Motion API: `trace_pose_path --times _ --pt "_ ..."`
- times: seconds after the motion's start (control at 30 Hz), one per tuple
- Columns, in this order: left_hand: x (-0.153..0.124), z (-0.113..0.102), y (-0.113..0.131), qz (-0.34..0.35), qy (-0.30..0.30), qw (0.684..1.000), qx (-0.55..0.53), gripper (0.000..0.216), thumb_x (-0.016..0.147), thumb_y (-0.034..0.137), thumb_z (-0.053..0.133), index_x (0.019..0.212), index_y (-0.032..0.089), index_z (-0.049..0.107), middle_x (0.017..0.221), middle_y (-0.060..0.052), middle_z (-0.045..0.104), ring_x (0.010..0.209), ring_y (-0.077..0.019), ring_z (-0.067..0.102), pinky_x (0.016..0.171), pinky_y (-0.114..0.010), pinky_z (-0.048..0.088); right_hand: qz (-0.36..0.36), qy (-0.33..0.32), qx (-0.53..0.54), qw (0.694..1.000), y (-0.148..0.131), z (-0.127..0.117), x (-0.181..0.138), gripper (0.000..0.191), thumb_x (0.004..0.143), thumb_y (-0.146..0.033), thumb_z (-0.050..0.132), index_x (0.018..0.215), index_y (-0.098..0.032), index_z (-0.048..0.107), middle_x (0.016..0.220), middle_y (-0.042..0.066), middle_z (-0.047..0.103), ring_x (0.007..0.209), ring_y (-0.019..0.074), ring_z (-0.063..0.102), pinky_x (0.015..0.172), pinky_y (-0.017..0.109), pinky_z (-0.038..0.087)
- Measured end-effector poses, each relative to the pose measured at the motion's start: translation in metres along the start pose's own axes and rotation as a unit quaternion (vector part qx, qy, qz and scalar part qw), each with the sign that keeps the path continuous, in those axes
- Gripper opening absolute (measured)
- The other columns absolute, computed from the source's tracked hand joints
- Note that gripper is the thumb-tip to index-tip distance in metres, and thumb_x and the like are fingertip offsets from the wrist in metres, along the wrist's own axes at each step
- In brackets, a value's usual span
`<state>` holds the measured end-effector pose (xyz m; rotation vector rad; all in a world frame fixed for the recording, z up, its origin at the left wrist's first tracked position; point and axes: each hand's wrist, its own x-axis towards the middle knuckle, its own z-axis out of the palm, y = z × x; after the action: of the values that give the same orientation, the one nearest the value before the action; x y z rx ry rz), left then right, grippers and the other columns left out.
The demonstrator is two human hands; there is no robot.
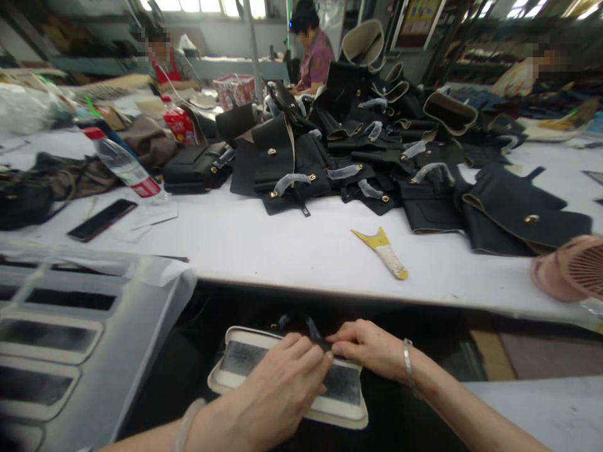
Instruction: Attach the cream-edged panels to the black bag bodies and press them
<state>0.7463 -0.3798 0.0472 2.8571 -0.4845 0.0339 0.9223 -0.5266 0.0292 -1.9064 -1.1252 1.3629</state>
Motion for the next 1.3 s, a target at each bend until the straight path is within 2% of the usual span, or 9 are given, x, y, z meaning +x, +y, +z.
trace_pose_path --times 0.23,0.43,0.57,0.67,0.73,0.8,0.9,1.1,1.3 --pt "-0.009 -0.002 0.003 -0.021 0.023 0.999 -0.027 0.026 0.099 0.028 0.041 0.111 0.011 0.056 0.106 -0.006 0.057 0.096 -0.0223 0.05 0.092 -0.038 0.04 -0.001 0.053 -0.102 0.993 -0.014 0.006 -0.002 0.045 0.091 -0.05 0.047 0.118 -0.023 0.069 0.115 0.01 0.066 0.107 0.0295 0.059 0.098 0.043 0.041" --pt "-0.018 -0.005 0.006 -0.034 0.069 0.996 -0.053 0.041 0.1 0.037 0.037 0.121 0.006 0.054 0.121 -0.013 0.058 0.118 -0.026 0.049 0.109 -0.039 0.033 0.085 0.087 -0.032 0.992 -0.031 0.026 0.062 0.077 0.096 -0.059 0.013 0.12 -0.007 0.064 0.105 0.017 0.07 0.094 0.0254 0.067 0.084 0.037 0.052" --pt "-0.038 -0.018 -0.007 -0.064 0.127 0.968 -0.207 0.029 0.098 0.028 0.044 0.122 0.015 0.055 0.121 -0.005 0.062 0.12 -0.0169 0.051 0.119 -0.035 0.02 0.099 0.047 -0.05 0.993 -0.034 0.04 0.088 0.071 0.092 -0.067 0.03 0.105 -0.011 0.072 0.102 0.016 0.072 0.099 0.0299 0.066 0.092 0.041 0.048" --pt "-0.064 -0.018 -0.039 -0.202 0.236 0.899 -0.308 0.026 0.097 0.026 0.045 0.118 0.021 0.059 0.122 -0.003 0.062 0.119 -0.0159 0.052 0.117 -0.035 0.025 0.081 0.005 -0.062 0.995 -0.041 0.043 0.084 0.071 0.093 -0.068 0.025 0.108 -0.016 0.072 0.111 0.011 0.071 0.11 0.0283 0.062 0.102 0.04 0.041" --pt "-0.082 -0.005 -0.067 -0.355 0.269 0.8 -0.401 0.027 0.096 0.035 0.045 0.114 0.021 0.06 0.121 -0.005 0.062 0.116 -0.0186 0.053 0.109 -0.034 0.033 0.079 -0.014 -0.072 0.994 -0.047 0.042 0.079 0.076 0.094 -0.067 0.016 0.112 -0.017 0.071 0.116 0.01 0.069 0.113 0.0277 0.061 0.104 0.04 0.04" --pt "-0.096 0.016 -0.092 -0.478 0.217 0.666 -0.53 0.039 0.095 0.046 0.044 0.122 0.021 0.056 0.125 -0.007 0.059 0.115 -0.0209 0.053 0.103 -0.034 0.038 0.072 -0.031 -0.089 0.993 -0.053 0.042 0.076 0.076 0.095 -0.066 0.014 0.113 -0.019 0.07 0.115 0.009 0.07 0.111 0.0273 0.061 0.102 0.04 0.041" --pt "-0.102 0.054 -0.113 -0.502 0.096 0.564 -0.648 0.06 0.087 0.064 0.048 0.124 0.017 0.056 0.114 -0.01 0.064 0.1 -0.0236 0.061 0.087 -0.036 0.048 0.045 -0.048 -0.131 0.989 -0.057 0.043 0.075 0.069 0.097 -0.06 0.014 0.115 -0.024 0.069 0.112 0.007 0.07 0.108 0.0274 0.061 0.1 0.041 0.042" --pt "-0.078 0.093 -0.119 -0.452 0.008 0.456 -0.766 0.062 0.068 0.05 0.073 0.119 0.017 0.06 0.087 -0.004 0.069 0.073 -0.0162 0.063 0.067 -0.027 0.05 -0.016 -0.068 -0.23 0.971 -0.054 0.045 0.077 0.066 0.098 -0.051 0.011 0.136 -0.019 0.055 0.128 0.012 0.061 0.114 0.0302 0.054 0.102 0.051 0.039" --pt "-0.062 0.101 -0.13 -0.477 0.028 0.431 -0.765 0.054 0.062 0.015 0.07 0.116 0.015 0.064 0.076 -0.001 0.068 0.058 -0.0133 0.059 0.057 -0.024 0.045 -0.065 -0.062 -0.307 0.947 -0.054 0.046 0.08 0.061 0.1 -0.049 0.015 0.149 -0.021 0.036 0.143 0.007 0.051 0.127 0.0276 0.046 0.107 0.049 0.037"
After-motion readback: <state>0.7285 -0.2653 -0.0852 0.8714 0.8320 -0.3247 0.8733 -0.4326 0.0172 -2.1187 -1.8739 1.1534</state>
